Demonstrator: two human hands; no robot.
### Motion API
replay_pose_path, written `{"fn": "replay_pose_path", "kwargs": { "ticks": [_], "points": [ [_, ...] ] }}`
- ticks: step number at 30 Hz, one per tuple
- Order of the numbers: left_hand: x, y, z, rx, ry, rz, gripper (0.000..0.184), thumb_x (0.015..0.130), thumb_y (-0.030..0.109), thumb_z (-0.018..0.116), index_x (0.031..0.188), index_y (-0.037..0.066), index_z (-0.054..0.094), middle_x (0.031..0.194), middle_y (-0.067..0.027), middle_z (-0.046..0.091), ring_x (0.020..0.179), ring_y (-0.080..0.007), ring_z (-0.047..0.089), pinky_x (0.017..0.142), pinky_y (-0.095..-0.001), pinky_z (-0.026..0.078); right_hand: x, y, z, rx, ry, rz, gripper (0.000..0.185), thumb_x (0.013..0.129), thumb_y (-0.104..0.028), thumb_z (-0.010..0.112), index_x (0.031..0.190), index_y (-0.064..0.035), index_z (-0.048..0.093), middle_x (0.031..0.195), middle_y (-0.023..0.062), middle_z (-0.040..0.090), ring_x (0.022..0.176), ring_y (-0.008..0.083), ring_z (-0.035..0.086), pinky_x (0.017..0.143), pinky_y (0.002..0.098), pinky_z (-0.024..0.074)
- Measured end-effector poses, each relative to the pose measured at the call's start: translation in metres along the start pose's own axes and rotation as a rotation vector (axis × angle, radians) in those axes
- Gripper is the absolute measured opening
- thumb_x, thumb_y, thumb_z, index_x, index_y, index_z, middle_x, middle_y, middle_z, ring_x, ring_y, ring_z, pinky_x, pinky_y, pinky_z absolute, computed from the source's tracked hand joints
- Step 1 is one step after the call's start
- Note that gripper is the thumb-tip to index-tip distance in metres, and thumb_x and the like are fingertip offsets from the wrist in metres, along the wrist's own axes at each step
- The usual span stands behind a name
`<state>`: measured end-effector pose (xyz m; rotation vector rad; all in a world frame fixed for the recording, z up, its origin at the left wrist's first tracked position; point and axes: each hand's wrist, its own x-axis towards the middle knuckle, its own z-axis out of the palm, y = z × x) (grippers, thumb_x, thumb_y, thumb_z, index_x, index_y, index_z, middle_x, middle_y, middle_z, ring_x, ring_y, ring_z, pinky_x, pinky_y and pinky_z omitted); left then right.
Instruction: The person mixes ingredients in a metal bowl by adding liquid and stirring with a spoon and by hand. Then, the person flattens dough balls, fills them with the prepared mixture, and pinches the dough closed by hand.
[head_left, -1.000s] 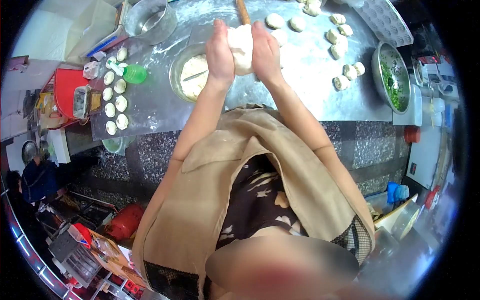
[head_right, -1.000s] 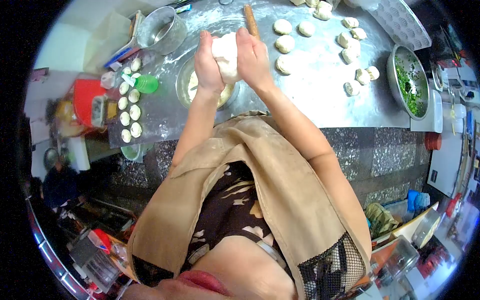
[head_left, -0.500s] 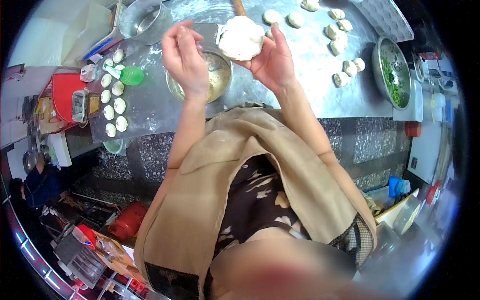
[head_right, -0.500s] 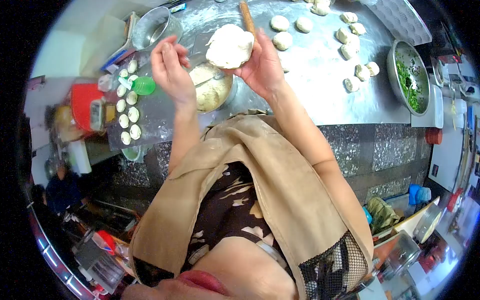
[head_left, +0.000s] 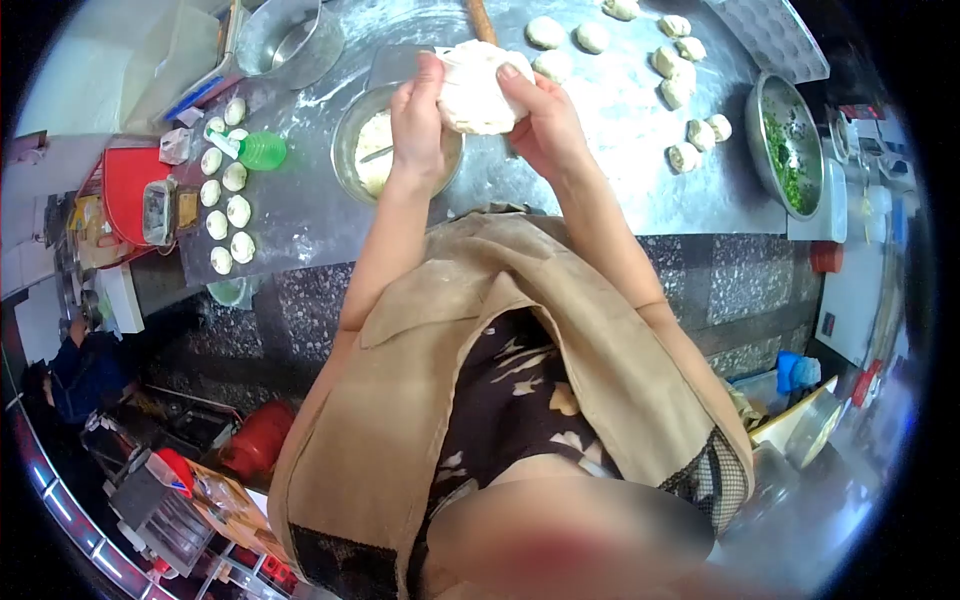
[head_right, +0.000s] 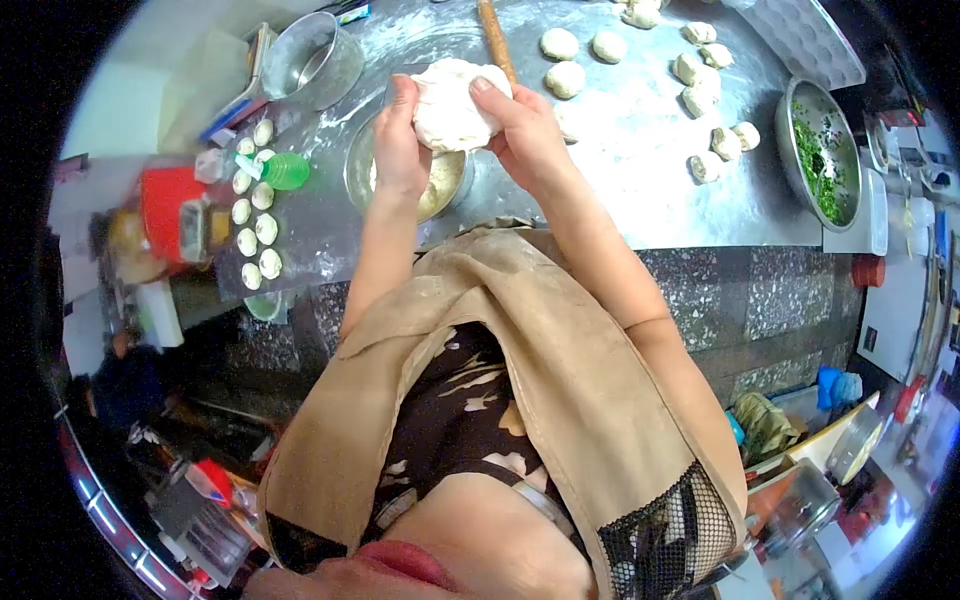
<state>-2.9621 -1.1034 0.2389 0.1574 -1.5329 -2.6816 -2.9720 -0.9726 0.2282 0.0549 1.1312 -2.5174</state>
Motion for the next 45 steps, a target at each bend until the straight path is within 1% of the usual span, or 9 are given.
{"fn": "replay_pose_path", "kwargs": {
  "ticks": [8,12,16,28,32,38,40,43,45],
  "points": [
    [0.002,-0.011,-0.006,0.684,0.085,0.275,0.045,0.094,0.04,0.045,0.085,-0.002,0.059,0.071,-0.0031,0.061,0.062,-0.0098,0.053,0.057,-0.0277,0.044,-0.001,-0.004,0.005,-0.263,0.038,-0.138,0.033,0.088,-0.025,0.059,0.107,0.0017,0.055,0.096,0.0043,0.061,0.08,0.0078,0.056,0.07,0.0221,0.0452],
    [0.004,-0.015,-0.002,0.388,0.151,0.304,0.039,0.09,0.037,0.054,0.082,-0.001,0.058,0.059,-0.0041,0.054,0.054,-0.0141,0.052,0.05,-0.0308,0.042,0.002,-0.006,0.004,-0.54,0.251,-0.344,0.033,0.09,-0.029,0.056,0.106,-0.0006,0.056,0.09,0.0014,0.06,0.08,0.0073,0.053,0.07,0.0211,0.0434],
    [-0.01,-0.005,0.01,1.099,0.027,0.669,0.025,0.08,0.026,0.067,0.088,0.003,0.06,0.069,-0.0118,0.059,0.052,-0.025,0.055,0.052,-0.0292,0.045,-0.012,-0.012,0.011,0.105,-0.058,0.013,0.036,0.091,-0.032,0.052,0.109,-0.0013,0.053,0.096,0.0046,0.059,0.085,0.0131,0.056,0.075,0.026,0.0457],
    [0.002,0.002,-0.007,0.143,-0.265,-0.068,0.029,0.091,0.019,0.055,0.111,-0.001,0.057,0.108,-0.0087,0.061,0.097,-0.0142,0.057,0.085,-0.0271,0.045,-0.004,-0.006,0.003,-0.394,-0.002,-0.06,0.029,0.086,-0.013,0.059,0.109,0.0036,0.053,0.101,0.0087,0.062,0.087,0.0152,0.062,0.078,0.0265,0.0503],
    [0.004,-0.007,0.005,0.066,0.036,0.218,0.025,0.09,0.013,0.055,0.108,-0.004,0.057,0.109,-0.0091,0.06,0.099,-0.0145,0.056,0.088,-0.0266,0.045,-0.003,-0.008,0.006,0.103,-0.033,0.065,0.028,0.085,-0.013,0.06,0.108,0.0025,0.056,0.102,0.0052,0.062,0.088,0.0102,0.059,0.077,0.0241,0.0474],
    [-0.004,0.013,0.012,0.114,0.012,0.244,0.024,0.084,0.003,0.06,0.108,0.001,0.059,0.094,-0.0063,0.065,0.082,-0.0129,0.061,0.074,-0.0233,0.05,0.006,-0.017,-0.003,-0.909,0.082,-0.341,0.021,0.083,-0.012,0.06,0.098,0.0018,0.064,0.079,0.0038,0.065,0.071,0.0082,0.058,0.063,0.0232,0.0473],
    [0.008,0.022,-0.013,0.593,-0.169,0.098,0.033,0.084,0.002,0.06,0.116,0.001,0.053,0.104,-0.0083,0.062,0.092,-0.0136,0.059,0.081,-0.0244,0.048,0.01,-0.023,-0.001,-0.959,-0.017,-0.355,0.021,0.082,-0.013,0.061,0.097,0.0006,0.064,0.078,0.0036,0.065,0.071,0.0086,0.058,0.063,0.0235,0.047],
    [0.014,0.007,-0.014,0.475,-0.081,0.287,0.035,0.083,0.002,0.061,0.116,0.0,0.051,0.104,-0.0094,0.062,0.092,-0.0125,0.059,0.078,-0.0249,0.049,0.01,-0.019,0.017,-0.281,0.087,-0.177,0.02,0.081,-0.014,0.062,0.097,-0.0016,0.064,0.076,0.0039,0.065,0.069,0.0093,0.058,0.063,0.0245,0.0467],
    [0.016,0.006,-0.011,0.333,-0.062,0.429,0.033,0.08,0.004,0.065,0.112,-0.001,0.053,0.099,-0.0103,0.063,0.085,-0.0117,0.06,0.071,-0.0255,0.05,0.018,-0.023,0.007,-0.592,0.034,-0.268,0.02,0.08,-0.015,0.062,0.096,-0.0017,0.064,0.076,0.0036,0.065,0.07,0.0099,0.058,0.064,0.0251,0.0465]
  ]
}}
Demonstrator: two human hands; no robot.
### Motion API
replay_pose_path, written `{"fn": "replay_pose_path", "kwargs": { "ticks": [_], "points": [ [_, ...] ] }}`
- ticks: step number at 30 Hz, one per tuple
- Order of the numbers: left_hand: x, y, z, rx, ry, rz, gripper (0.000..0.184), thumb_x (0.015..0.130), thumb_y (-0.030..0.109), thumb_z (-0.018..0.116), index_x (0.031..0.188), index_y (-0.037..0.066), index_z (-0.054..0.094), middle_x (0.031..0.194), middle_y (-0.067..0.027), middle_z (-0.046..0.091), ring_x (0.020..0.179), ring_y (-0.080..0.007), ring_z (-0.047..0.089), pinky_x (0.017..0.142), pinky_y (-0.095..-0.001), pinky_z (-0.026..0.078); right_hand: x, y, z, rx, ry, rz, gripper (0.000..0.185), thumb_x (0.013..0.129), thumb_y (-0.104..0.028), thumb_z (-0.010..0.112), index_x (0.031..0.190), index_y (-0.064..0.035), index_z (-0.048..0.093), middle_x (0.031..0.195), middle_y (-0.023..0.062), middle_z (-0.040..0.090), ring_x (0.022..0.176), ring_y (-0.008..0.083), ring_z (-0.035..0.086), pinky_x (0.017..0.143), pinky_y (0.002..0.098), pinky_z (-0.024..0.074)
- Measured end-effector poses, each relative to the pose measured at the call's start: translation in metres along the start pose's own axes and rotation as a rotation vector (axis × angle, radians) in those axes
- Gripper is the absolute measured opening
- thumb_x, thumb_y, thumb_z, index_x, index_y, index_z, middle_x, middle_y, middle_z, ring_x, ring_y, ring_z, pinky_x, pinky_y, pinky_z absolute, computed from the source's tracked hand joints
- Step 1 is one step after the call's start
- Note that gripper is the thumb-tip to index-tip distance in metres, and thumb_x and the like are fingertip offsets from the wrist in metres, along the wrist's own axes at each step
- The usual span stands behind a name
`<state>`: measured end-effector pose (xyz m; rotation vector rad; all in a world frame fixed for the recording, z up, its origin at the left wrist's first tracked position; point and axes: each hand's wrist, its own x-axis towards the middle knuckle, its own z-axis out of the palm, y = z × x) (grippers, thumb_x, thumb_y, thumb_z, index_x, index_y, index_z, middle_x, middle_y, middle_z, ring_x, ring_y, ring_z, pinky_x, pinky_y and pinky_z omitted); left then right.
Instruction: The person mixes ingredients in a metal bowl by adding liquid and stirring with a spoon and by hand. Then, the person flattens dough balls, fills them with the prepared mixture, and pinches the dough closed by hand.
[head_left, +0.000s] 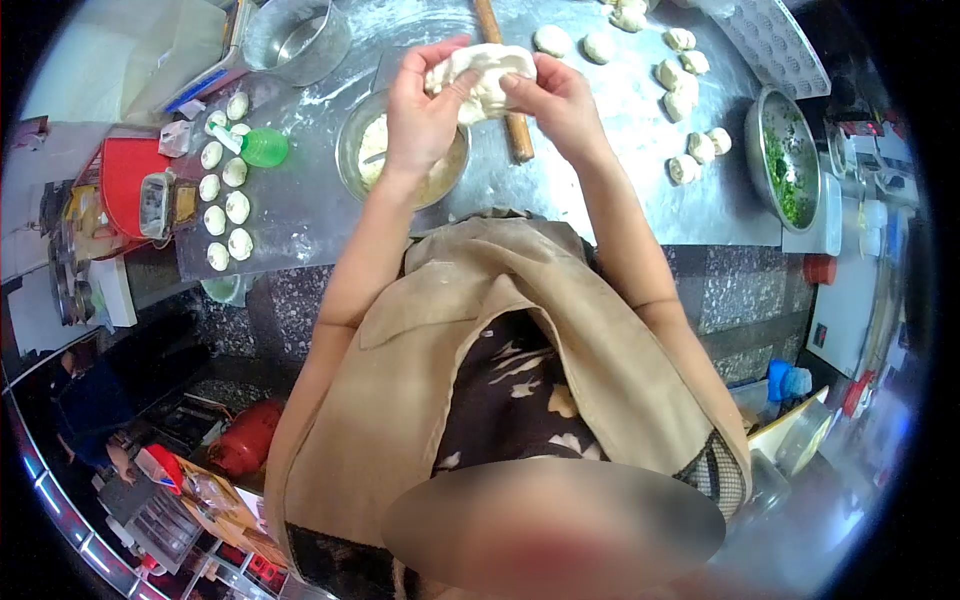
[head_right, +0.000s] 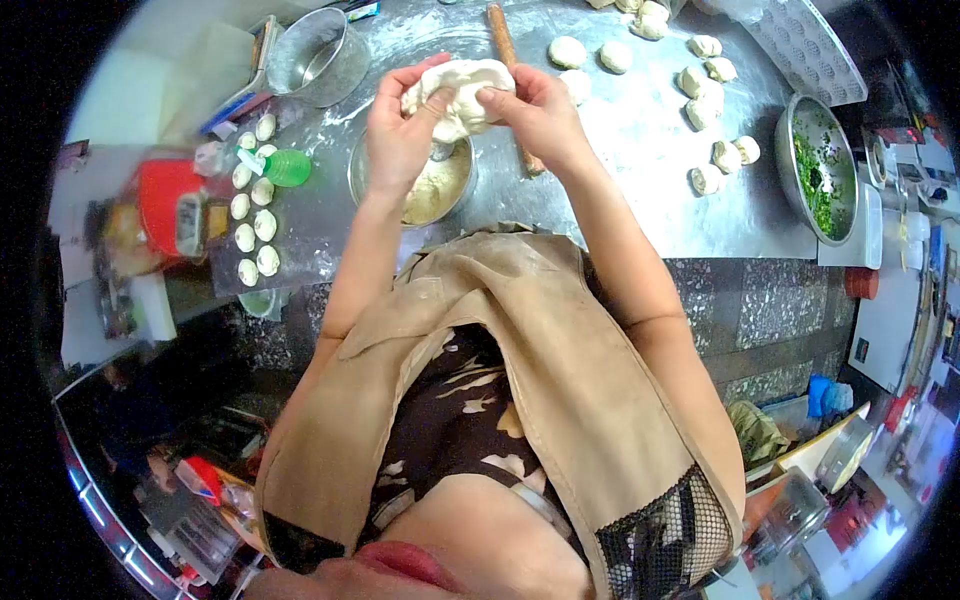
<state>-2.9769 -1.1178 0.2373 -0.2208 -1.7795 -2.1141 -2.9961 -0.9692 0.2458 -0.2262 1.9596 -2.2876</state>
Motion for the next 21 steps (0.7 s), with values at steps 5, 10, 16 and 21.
{"fn": "replay_pose_path", "kwargs": {
  "ticks": [5,10,16,21],
  "points": [
    [0.005,0.017,-0.013,0.427,-0.253,-0.184,0.029,0.076,0.009,0.07,0.101,0.001,0.059,0.088,-0.009,0.066,0.079,-0.0122,0.061,0.07,-0.0266,0.05,0.003,-0.008,-0.002,-0.547,-0.051,-0.22,0.021,0.08,-0.016,0.065,0.096,-0.0022,0.064,0.079,0.0047,0.065,0.069,0.0111,0.057,0.062,0.0259,0.0454],
    [0.006,0.013,-0.007,0.372,-0.043,-0.054,0.023,0.078,0.008,0.068,0.099,0.001,0.061,0.086,-0.0051,0.065,0.078,-0.01,0.06,0.069,-0.0247,0.05,0.01,-0.001,-0.001,-0.524,-0.007,-0.294,0.018,0.081,-0.013,0.063,0.096,-0.0029,0.063,0.076,0.0054,0.064,0.069,0.0122,0.059,0.063,0.027,0.0471],
    [0.004,0.004,-0.021,0.207,0.016,-0.107,0.028,0.077,0.006,0.068,0.103,0.002,0.059,0.087,-0.0057,0.066,0.077,-0.0119,0.061,0.07,-0.0249,0.05,0.012,0.003,0.015,-0.295,0.023,-0.272,0.018,0.08,-0.016,0.063,0.094,-0.0041,0.062,0.075,0.0098,0.064,0.066,0.0172,0.06,0.061,0.0297,0.0475],
    [-0.001,0.007,-0.026,0.318,-0.038,-0.062,0.025,0.077,0.001,0.065,0.101,0.0,0.06,0.088,-0.0065,0.065,0.078,-0.012,0.061,0.073,-0.0245,0.05,0.01,0.016,0.019,-0.603,-0.038,-0.256,0.019,0.081,-0.017,0.063,0.095,-0.0041,0.062,0.077,0.01,0.064,0.066,0.0177,0.06,0.061,0.0301,0.047]
  ]
}}
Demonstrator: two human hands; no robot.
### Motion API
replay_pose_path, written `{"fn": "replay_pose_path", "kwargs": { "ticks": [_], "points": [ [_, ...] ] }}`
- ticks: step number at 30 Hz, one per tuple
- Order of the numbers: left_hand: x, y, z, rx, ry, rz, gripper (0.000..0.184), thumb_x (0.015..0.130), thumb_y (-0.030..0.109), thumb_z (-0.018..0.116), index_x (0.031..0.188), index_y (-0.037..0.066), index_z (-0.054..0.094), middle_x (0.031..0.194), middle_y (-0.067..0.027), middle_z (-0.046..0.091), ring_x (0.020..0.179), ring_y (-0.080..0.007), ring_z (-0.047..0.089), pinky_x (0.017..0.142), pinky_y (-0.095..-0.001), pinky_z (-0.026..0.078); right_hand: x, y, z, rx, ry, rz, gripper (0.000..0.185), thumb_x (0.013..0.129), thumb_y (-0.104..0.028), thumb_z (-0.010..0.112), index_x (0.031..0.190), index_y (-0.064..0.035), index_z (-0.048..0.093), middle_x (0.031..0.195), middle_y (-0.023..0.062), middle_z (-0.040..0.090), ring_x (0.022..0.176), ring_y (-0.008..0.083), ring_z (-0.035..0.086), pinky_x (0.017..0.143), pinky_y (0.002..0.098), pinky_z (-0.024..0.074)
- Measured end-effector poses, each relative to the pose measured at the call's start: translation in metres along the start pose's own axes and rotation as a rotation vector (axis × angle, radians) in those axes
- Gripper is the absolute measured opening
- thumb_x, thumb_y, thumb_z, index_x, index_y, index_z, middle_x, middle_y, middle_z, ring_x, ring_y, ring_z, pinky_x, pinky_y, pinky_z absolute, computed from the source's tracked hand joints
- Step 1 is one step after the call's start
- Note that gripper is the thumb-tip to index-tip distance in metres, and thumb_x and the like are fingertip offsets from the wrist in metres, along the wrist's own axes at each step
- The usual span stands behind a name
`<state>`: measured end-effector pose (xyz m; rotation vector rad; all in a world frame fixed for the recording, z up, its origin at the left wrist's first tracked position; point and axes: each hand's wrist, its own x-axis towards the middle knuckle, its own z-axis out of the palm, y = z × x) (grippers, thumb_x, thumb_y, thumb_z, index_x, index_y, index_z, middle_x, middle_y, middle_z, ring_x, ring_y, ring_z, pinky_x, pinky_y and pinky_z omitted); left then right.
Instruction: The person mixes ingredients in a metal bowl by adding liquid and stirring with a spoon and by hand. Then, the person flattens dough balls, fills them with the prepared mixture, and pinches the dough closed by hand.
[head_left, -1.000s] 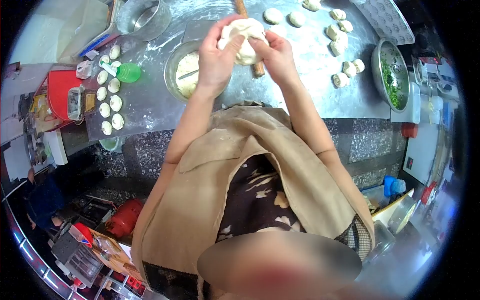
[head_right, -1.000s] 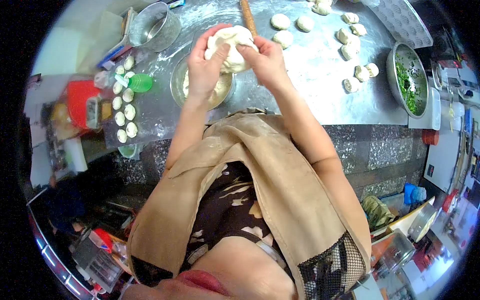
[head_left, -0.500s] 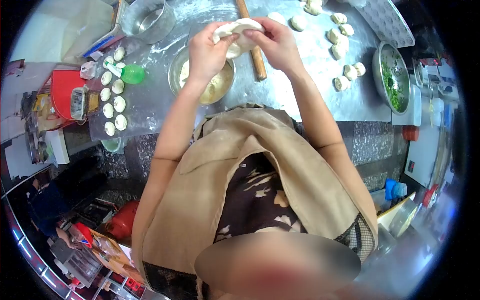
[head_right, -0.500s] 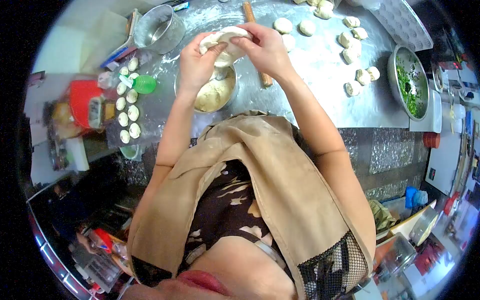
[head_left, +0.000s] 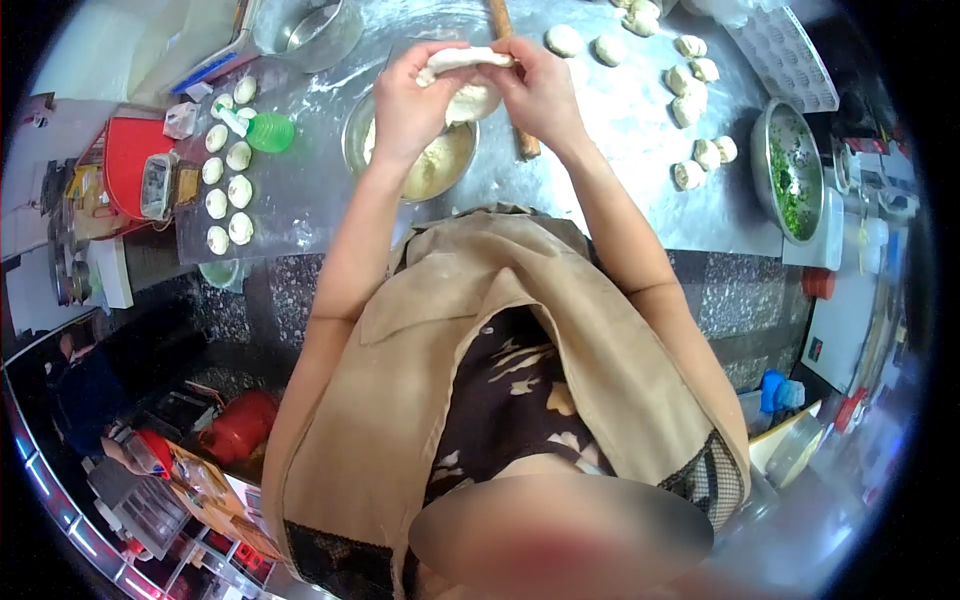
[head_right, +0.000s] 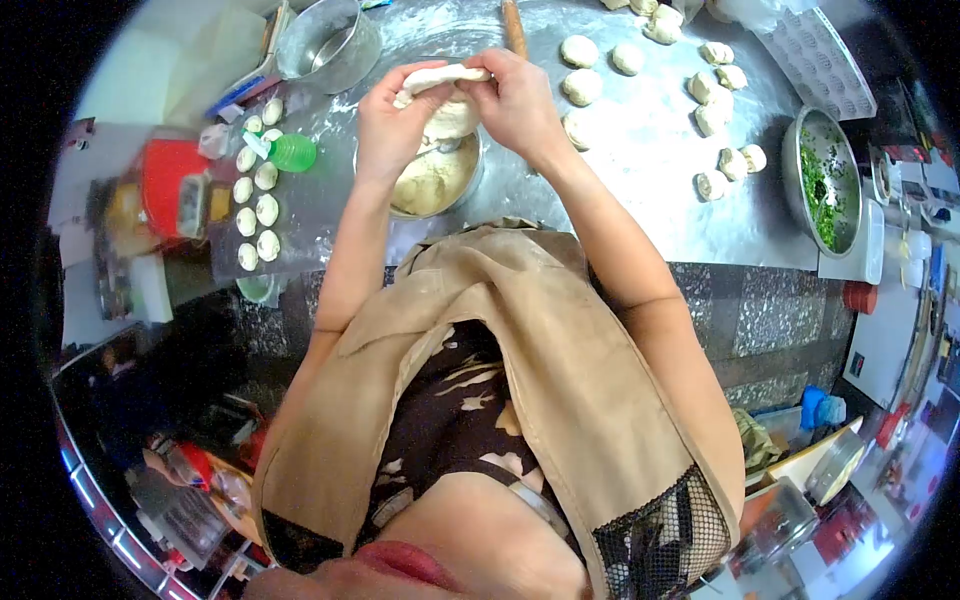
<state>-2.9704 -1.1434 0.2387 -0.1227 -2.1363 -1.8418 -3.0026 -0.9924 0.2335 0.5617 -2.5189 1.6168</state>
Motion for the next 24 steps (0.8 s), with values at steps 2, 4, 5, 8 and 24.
{"fn": "replay_pose_path", "kwargs": {
  "ticks": [2,4,5,8,24],
  "points": [
    [0.0,-0.005,-0.002,-0.002,0.105,-0.017,0.022,0.077,0.0,0.064,0.098,0.0,0.061,0.089,-0.0076,0.065,0.08,-0.0126,0.061,0.074,-0.025,0.05,0.0,-0.001,0.005,0.125,0.043,-0.016,0.019,0.081,-0.018,0.063,0.093,-0.0035,0.062,0.073,0.0099,0.063,0.062,0.0179,0.057,0.06,0.0301,0.0465],
    [-0.001,-0.003,0.001,-0.082,0.175,0.009,0.021,0.076,-0.001,0.065,0.097,0.001,0.061,0.088,-0.008,0.066,0.08,-0.0128,0.062,0.074,-0.0257,0.05,0.001,0.001,0.009,0.247,0.064,0.004,0.021,0.08,-0.019,0.064,0.092,-0.0022,0.061,0.071,0.0096,0.061,0.06,0.0169,0.055,0.058,0.0295,0.0453],
    [-0.002,-0.002,0.001,-0.172,0.169,-0.01,0.019,0.075,-0.001,0.065,0.094,0.001,0.062,0.088,-0.008,0.066,0.08,-0.0127,0.062,0.074,-0.0258,0.05,0.002,0.008,0.006,0.177,-0.042,0.046,0.022,0.08,-0.02,0.065,0.091,-0.0015,0.061,0.07,0.0087,0.061,0.06,0.0161,0.055,0.058,0.029,0.0452],
    [-0.008,0.008,-0.007,-0.055,0.076,-0.11,0.017,0.075,0.001,0.067,0.092,0.001,0.062,0.088,-0.008,0.066,0.08,-0.0122,0.062,0.072,-0.0257,0.05,-0.001,0.001,0.005,0.051,-0.112,0.083,0.024,0.079,-0.023,0.066,0.088,-0.0003,0.061,0.069,0.0076,0.06,0.061,0.0147,0.055,0.058,0.0276,0.045],
    [-0.002,0.0,-0.021,0.046,-0.077,-0.234,0.028,0.073,0.012,0.072,0.097,0.0,0.064,0.085,-0.0067,0.068,0.076,-0.0095,0.062,0.068,-0.0246,0.049,0.003,0.014,0.007,0.274,-0.144,0.062,0.024,0.079,-0.023,0.066,0.088,-0.0002,0.063,0.07,0.0063,0.062,0.063,0.0119,0.057,0.058,0.0276,0.0457]
  ]
}}
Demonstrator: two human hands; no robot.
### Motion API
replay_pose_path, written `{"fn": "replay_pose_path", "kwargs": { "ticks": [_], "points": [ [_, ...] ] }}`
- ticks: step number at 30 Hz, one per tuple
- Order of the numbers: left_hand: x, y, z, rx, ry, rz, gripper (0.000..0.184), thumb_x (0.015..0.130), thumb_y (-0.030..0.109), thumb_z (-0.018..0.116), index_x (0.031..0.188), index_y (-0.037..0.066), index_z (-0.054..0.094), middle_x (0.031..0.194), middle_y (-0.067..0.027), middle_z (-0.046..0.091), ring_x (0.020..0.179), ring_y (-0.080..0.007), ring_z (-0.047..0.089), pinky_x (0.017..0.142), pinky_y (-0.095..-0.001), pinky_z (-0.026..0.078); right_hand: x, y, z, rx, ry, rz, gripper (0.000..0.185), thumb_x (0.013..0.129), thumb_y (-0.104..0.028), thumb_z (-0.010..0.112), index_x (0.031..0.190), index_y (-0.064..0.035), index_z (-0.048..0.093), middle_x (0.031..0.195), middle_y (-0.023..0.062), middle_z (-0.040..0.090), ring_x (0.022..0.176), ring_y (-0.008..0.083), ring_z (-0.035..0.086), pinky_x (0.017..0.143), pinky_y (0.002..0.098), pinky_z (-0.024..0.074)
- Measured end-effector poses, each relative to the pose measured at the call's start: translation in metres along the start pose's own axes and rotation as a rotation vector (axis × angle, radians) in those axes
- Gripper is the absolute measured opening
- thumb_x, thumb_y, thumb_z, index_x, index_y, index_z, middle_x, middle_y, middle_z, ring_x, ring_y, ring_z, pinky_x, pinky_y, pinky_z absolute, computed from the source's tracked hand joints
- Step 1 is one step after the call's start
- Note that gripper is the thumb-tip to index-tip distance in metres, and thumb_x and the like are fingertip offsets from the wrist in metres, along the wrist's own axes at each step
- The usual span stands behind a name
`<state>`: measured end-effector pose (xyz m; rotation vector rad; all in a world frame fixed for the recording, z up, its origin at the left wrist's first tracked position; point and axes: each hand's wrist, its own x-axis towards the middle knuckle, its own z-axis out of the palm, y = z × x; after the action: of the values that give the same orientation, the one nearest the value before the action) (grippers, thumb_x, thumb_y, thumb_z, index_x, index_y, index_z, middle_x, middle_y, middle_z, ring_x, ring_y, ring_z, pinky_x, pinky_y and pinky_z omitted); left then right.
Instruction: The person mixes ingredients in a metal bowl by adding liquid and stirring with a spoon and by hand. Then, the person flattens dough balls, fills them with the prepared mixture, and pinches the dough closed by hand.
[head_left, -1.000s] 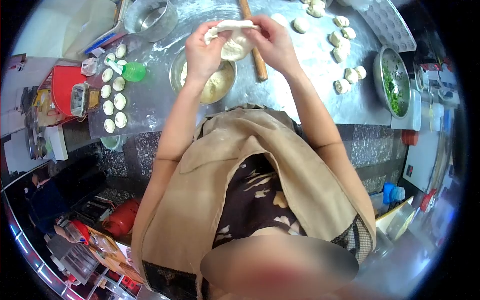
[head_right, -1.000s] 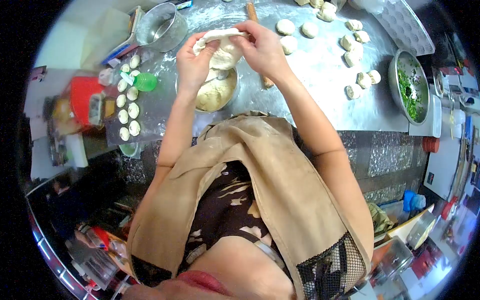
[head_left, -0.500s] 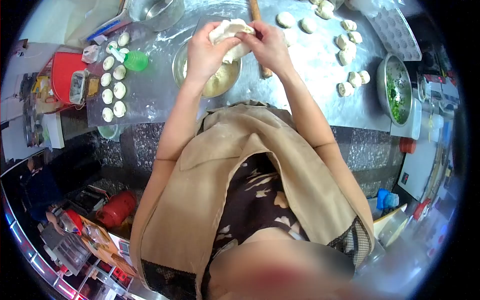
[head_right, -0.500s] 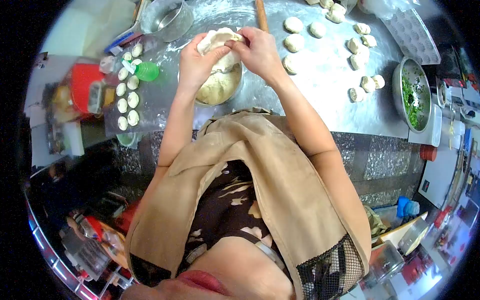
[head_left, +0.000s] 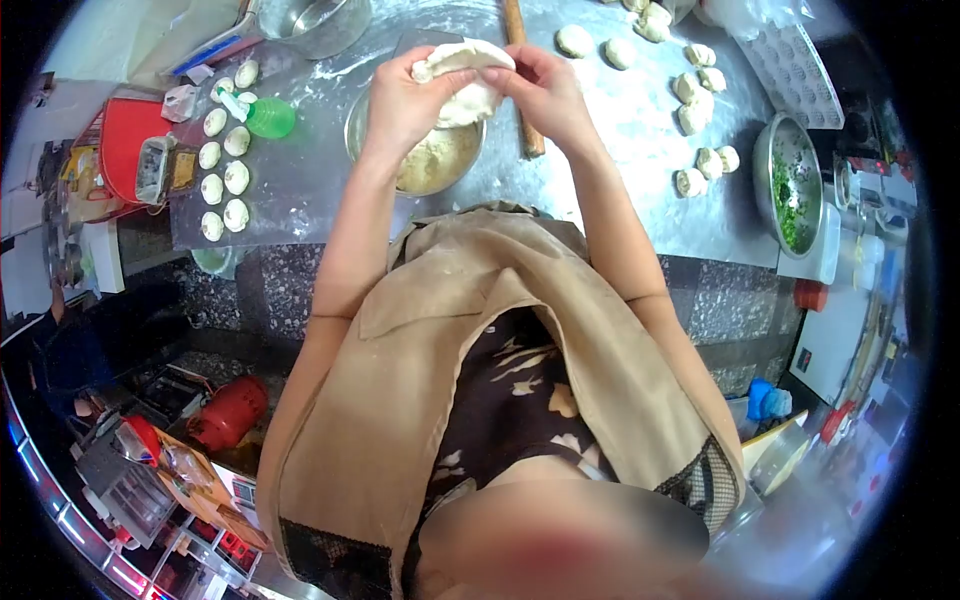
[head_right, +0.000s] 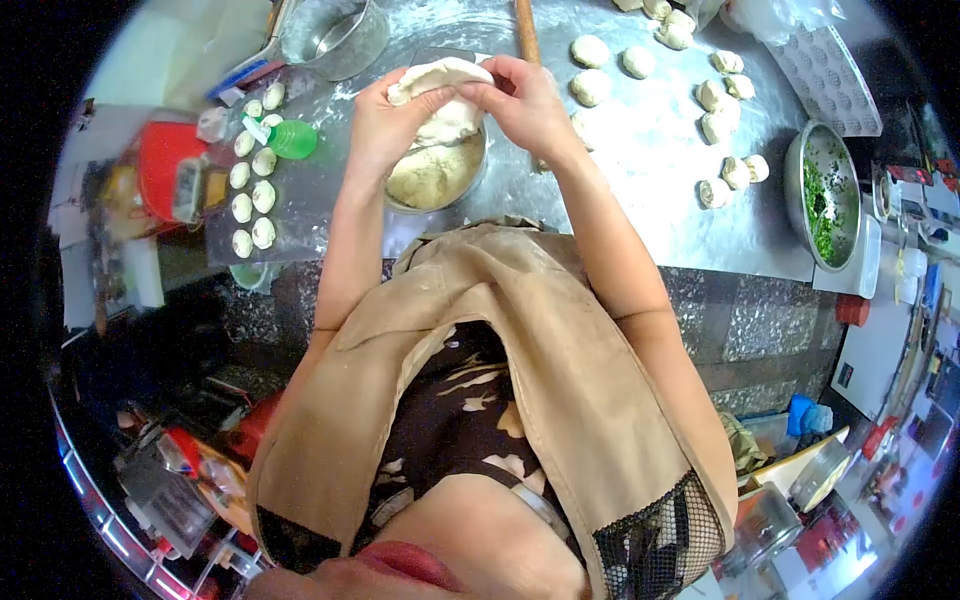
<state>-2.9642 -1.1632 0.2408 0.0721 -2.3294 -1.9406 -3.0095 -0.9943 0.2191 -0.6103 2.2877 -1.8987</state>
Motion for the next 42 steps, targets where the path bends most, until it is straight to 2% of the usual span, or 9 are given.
{"fn": "replay_pose_path", "kwargs": {
  "ticks": [6,13,19,22,26,28,31,34,42],
  "points": [
    [0.001,0.002,0.008,0.106,0.032,0.063,0.024,0.075,0.011,0.071,0.095,0.0,0.065,0.084,-0.0059,0.067,0.072,-0.0091,0.061,0.066,-0.0247,0.049,0.001,-0.005,0.002,-0.089,0.098,-0.033,0.024,0.079,-0.024,0.066,0.086,-0.001,0.064,0.07,0.0081,0.062,0.064,0.0131,0.057,0.056,0.0294,0.0438],
    [-0.006,-0.009,0.015,-0.323,0.007,-0.121,0.03,0.076,0.003,0.069,0.104,-0.002,0.059,0.097,-0.0078,0.064,0.083,-0.0143,0.062,0.075,-0.0277,0.051,-0.006,-0.006,0.0,-0.273,0.081,0.022,0.023,0.08,-0.023,0.064,0.088,-0.0009,0.062,0.07,0.0099,0.061,0.057,0.0135,0.056,0.054,0.0295,0.0449],
    [-0.008,-0.029,0.015,-0.611,0.107,-0.176,0.031,0.077,0.001,0.068,0.106,-0.003,0.059,0.099,-0.01,0.064,0.086,-0.0164,0.062,0.076,-0.0288,0.051,-0.004,0.001,0.016,0.018,0.089,0.102,0.022,0.08,-0.02,0.064,0.09,-0.0009,0.061,0.07,0.0126,0.062,0.058,0.0161,0.059,0.055,0.0298,0.0465],
    [-0.013,-0.034,0.003,-0.444,0.102,-0.169,0.029,0.077,-0.001,0.066,0.105,-0.004,0.059,0.098,-0.0109,0.064,0.084,-0.018,0.063,0.075,-0.0301,0.053,0.007,0.002,0.026,-0.329,-0.02,0.01,0.024,0.08,-0.018,0.064,0.095,-0.0007,0.061,0.076,0.0124,0.064,0.064,0.0161,0.062,0.058,0.0283,0.0483],
    [-0.006,-0.057,-0.049,-0.603,0.437,-0.04,0.032,0.078,-0.003,0.064,0.109,-0.005,0.056,0.102,-0.013,0.062,0.087,-0.0224,0.063,0.079,-0.0349,0.054,0.029,-0.023,0.056,0.07,-0.084,-0.082,0.03,0.077,-0.019,0.068,0.1,-0.0012,0.059,0.085,0.0085,0.066,0.075,0.0188,0.065,0.066,0.0296,0.051],
    [-0.013,-0.061,-0.088,-0.624,0.494,0.175,0.035,0.079,-0.004,0.062,0.113,-0.004,0.053,0.107,-0.0146,0.06,0.095,-0.0252,0.061,0.084,-0.0377,0.053,0.042,-0.008,0.071,-0.032,-0.059,-0.141,0.025,0.078,-0.02,0.065,0.097,-0.0038,0.062,0.084,0.0109,0.066,0.077,0.0233,0.065,0.068,0.0335,0.0511],
    [-0.038,-0.078,-0.119,-0.776,0.558,0.009,0.04,0.082,-0.003,0.058,0.121,-0.001,0.047,0.114,-0.0134,0.056,0.106,-0.0261,0.056,0.089,-0.0413,0.048,0.05,0.07,0.115,-0.601,-0.533,-0.179,0.016,0.079,-0.019,0.057,0.086,-0.0078,0.066,0.083,0.0167,0.064,0.079,0.0332,0.062,0.072,0.0402,0.0496],
    [-0.064,-0.103,-0.114,-0.965,0.554,-0.132,0.041,0.085,0.002,0.056,0.124,0.002,0.045,0.118,-0.0122,0.054,0.111,-0.0263,0.052,0.093,-0.0426,0.044,0.038,0.13,0.154,-0.88,-0.613,-0.163,0.016,0.078,-0.015,0.053,0.085,-0.0063,0.064,0.09,0.0163,0.063,0.083,0.0346,0.062,0.074,0.0432,0.0499],
    [-0.074,-0.148,-0.081,-1.15,0.597,-0.255,0.035,0.087,0.009,0.055,0.12,0.001,0.05,0.114,-0.01,0.058,0.107,-0.0232,0.056,0.092,-0.0395,0.045,0.032,0.135,0.153,-0.972,-0.657,-0.22,0.017,0.079,-0.017,0.05,0.084,-0.006,0.062,0.091,0.0138,0.062,0.086,0.0326,0.061,0.073,0.0438,0.0503]
  ]
}}
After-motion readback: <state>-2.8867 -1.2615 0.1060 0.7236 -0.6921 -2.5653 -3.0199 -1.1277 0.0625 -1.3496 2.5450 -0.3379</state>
